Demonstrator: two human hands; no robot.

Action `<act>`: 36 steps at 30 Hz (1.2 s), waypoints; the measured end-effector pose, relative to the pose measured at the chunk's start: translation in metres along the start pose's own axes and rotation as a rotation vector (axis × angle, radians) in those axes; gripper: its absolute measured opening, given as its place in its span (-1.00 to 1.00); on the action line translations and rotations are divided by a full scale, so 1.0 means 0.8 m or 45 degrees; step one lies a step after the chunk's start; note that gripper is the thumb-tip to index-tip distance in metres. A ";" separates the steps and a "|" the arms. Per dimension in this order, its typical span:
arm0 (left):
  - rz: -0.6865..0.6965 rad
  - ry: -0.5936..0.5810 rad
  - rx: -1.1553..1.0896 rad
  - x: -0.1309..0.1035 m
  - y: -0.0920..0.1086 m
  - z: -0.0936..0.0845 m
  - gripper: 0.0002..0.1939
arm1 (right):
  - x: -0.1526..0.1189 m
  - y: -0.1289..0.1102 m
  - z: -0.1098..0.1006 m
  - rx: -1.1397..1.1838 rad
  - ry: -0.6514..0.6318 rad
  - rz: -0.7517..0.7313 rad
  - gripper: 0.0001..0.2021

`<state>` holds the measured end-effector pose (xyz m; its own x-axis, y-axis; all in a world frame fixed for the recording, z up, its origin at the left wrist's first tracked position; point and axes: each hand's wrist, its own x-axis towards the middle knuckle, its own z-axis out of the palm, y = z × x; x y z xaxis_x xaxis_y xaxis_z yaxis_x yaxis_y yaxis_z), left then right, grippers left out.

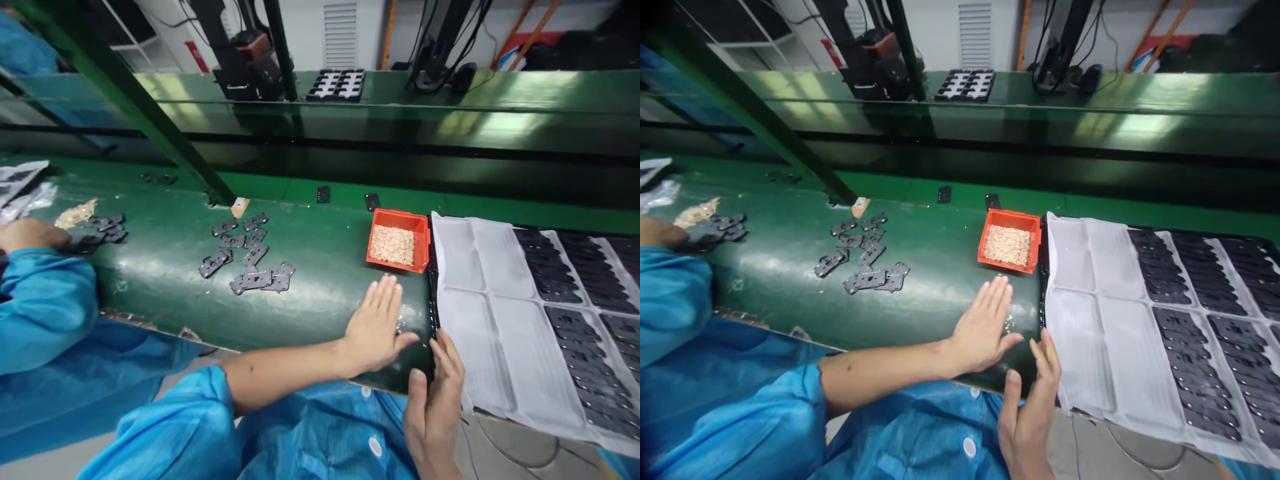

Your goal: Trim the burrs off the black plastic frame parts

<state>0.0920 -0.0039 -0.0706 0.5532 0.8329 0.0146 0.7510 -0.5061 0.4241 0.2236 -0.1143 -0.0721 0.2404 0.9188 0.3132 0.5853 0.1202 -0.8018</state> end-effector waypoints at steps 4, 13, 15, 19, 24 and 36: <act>0.089 0.059 -0.162 -0.021 -0.020 -0.024 -0.21 | 0.010 0.002 0.006 -0.125 -0.076 0.013 -0.43; 0.002 -0.003 0.209 -0.033 -0.046 -0.023 -0.12 | 0.036 0.006 0.041 -0.222 -0.172 -0.007 -0.30; 0.141 -0.002 0.137 -0.007 -0.030 -0.015 -0.22 | 0.041 0.005 0.042 -0.119 -0.163 0.052 -0.33; 0.340 -0.022 -0.037 0.032 -0.033 -0.019 -0.32 | 0.047 0.005 0.034 0.171 -0.141 0.195 -0.36; 0.301 -0.088 -0.041 0.048 -0.049 -0.027 -0.29 | 0.049 0.012 0.030 0.088 -0.047 0.142 -0.36; 0.368 0.113 -0.405 -0.019 -0.098 -0.097 -0.55 | 0.054 -0.023 0.065 0.624 -0.163 0.251 -0.47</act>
<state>-0.0035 0.0408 -0.0338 0.6808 0.6901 0.2457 0.4136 -0.6389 0.6486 0.1829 -0.0573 -0.0703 0.1950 0.9764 0.0929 0.1017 0.0741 -0.9920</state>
